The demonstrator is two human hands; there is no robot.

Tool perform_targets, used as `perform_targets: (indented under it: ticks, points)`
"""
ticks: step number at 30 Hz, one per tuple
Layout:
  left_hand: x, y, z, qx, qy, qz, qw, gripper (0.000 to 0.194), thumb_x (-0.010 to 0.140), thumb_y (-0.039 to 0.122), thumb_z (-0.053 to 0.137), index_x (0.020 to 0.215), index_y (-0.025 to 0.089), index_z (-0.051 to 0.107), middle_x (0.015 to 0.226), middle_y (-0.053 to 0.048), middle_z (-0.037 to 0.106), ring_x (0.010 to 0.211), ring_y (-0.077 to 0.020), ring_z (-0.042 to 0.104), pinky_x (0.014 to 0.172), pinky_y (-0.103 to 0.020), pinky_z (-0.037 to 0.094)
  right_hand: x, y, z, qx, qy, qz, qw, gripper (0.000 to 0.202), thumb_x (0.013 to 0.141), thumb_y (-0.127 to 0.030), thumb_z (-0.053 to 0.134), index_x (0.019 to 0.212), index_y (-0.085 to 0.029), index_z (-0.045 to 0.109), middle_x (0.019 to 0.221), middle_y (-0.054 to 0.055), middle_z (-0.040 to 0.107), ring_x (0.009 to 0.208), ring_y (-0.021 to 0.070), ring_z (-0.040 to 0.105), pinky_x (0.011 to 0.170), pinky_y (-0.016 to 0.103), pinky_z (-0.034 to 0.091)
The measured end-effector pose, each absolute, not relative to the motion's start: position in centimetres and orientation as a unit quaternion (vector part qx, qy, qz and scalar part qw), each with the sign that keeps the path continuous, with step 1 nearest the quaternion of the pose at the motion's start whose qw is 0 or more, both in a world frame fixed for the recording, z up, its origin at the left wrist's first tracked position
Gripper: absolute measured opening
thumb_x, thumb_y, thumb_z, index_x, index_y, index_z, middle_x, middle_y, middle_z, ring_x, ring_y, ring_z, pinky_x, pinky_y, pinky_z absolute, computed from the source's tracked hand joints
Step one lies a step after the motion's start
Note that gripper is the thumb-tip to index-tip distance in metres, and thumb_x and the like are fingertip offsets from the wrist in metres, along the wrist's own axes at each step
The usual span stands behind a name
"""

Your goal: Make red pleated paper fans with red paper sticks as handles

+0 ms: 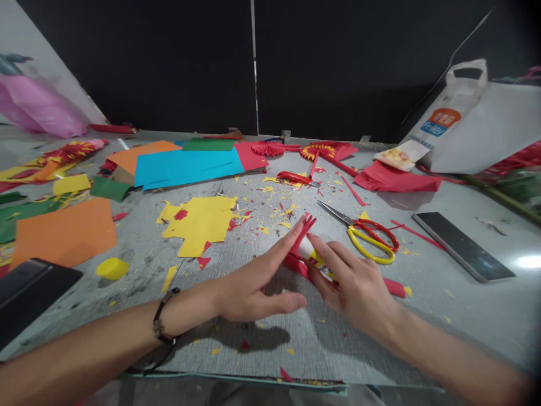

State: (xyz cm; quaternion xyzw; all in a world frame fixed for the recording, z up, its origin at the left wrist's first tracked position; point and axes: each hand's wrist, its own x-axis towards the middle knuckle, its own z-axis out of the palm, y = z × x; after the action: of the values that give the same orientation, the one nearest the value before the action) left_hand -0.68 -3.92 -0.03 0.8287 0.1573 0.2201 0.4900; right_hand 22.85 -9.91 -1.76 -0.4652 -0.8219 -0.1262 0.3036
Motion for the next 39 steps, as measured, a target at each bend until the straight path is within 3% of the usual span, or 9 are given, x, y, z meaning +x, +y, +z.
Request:
perform_targets:
  ticks: [5, 9, 19, 25, 31, 33, 39]
  points:
    - [-0.2, -3.8, 0.2, 0.769, 0.216, 0.26, 0.543, 0.06, 0.113, 0.047, 0.045, 0.169, 0.04, 0.026, 0.177, 0.006, 0.024, 0.165, -0.033, 0.022, 0.138, -0.056, 0.015, 22.9, -9.7, -1.8, -0.482, -0.813, -0.155, 0.289, 0.038, 0.108, -0.025, 0.049, 0.144, -0.014, 0.052, 0.094, 0.007, 0.073, 0.059, 0.0154, 0.063, 0.046, 0.029, 0.041]
    - [0.1, -3.6, 0.3, 0.725, 0.239, 0.29, 0.577, 0.053, 0.112, 0.048, 0.046, 0.164, 0.038, 0.042, 0.171, 0.004, 0.042, 0.163, -0.0325, 0.028, 0.138, -0.056, 0.018, 23.0, -9.5, -1.8, -0.478, -0.811, -0.181, 0.284, 0.036, 0.108, -0.023, 0.049, 0.142, -0.013, 0.054, 0.092, 0.007, 0.073, 0.058, 0.0147, 0.063, 0.045, 0.029, 0.039]
    - [-0.1, -3.3, -0.1, 0.72, 0.242, 0.251, 0.6, 0.052, 0.112, 0.049, 0.043, 0.163, 0.038, 0.043, 0.174, 0.007, 0.033, 0.165, -0.0295, 0.021, 0.138, -0.054, 0.01, 22.0, -10.2, -1.4, -0.438, -0.838, -0.19, 0.263, 0.033, 0.109, -0.017, 0.04, 0.137, -0.006, 0.054, 0.091, 0.008, 0.075, 0.058, 0.0162, 0.069, 0.045, 0.03, 0.049]
    - [-0.1, -2.5, -1.6, 0.713, 0.143, 0.247, 0.64, 0.071, 0.096, 0.081, 0.044, 0.162, 0.056, 0.034, 0.173, 0.02, 0.029, 0.166, -0.0327, 0.011, 0.136, -0.053, 0.017, 21.9, -10.4, -1.2, -0.428, -0.843, -0.191, 0.264, 0.033, 0.109, -0.017, 0.039, 0.135, -0.004, 0.055, 0.094, 0.01, 0.077, 0.059, 0.0179, 0.071, 0.045, 0.032, 0.052]
    - [-0.6, -3.4, -0.8, 0.722, 0.178, 0.227, 0.629, 0.064, 0.108, 0.068, 0.032, 0.168, 0.048, 0.02, 0.179, 0.016, 0.012, 0.167, -0.0321, 0.001, 0.136, -0.055, 0.005, 21.8, -10.6, -1.2, -0.417, -0.851, -0.17, 0.268, 0.032, 0.108, -0.017, 0.041, 0.134, -0.004, 0.056, 0.098, 0.012, 0.077, 0.061, 0.0183, 0.07, 0.044, 0.032, 0.053]
    - [-0.6, -3.6, -0.4, 0.716, 0.187, 0.219, 0.636, 0.062, 0.11, 0.065, 0.025, 0.169, 0.044, 0.02, 0.179, 0.013, 0.012, 0.167, -0.0321, 0.001, 0.136, -0.057, 0.004, 21.7, -10.7, -1.2, -0.414, -0.854, -0.166, 0.269, 0.032, 0.107, -0.016, 0.042, 0.134, -0.004, 0.056, 0.098, 0.013, 0.077, 0.065, 0.0196, 0.071, 0.044, 0.032, 0.054]
    - [-0.3, -3.0, -0.8, 0.69, 0.157, 0.235, 0.666, 0.065, 0.103, 0.072, 0.04, 0.164, 0.049, 0.037, 0.175, 0.017, 0.028, 0.166, -0.032, 0.013, 0.136, -0.051, 0.015, 21.7, -10.7, -0.9, -0.412, -0.853, -0.162, 0.278, 0.031, 0.105, -0.015, 0.046, 0.134, -0.007, 0.056, 0.099, 0.011, 0.078, 0.064, 0.0183, 0.071, 0.045, 0.031, 0.053]
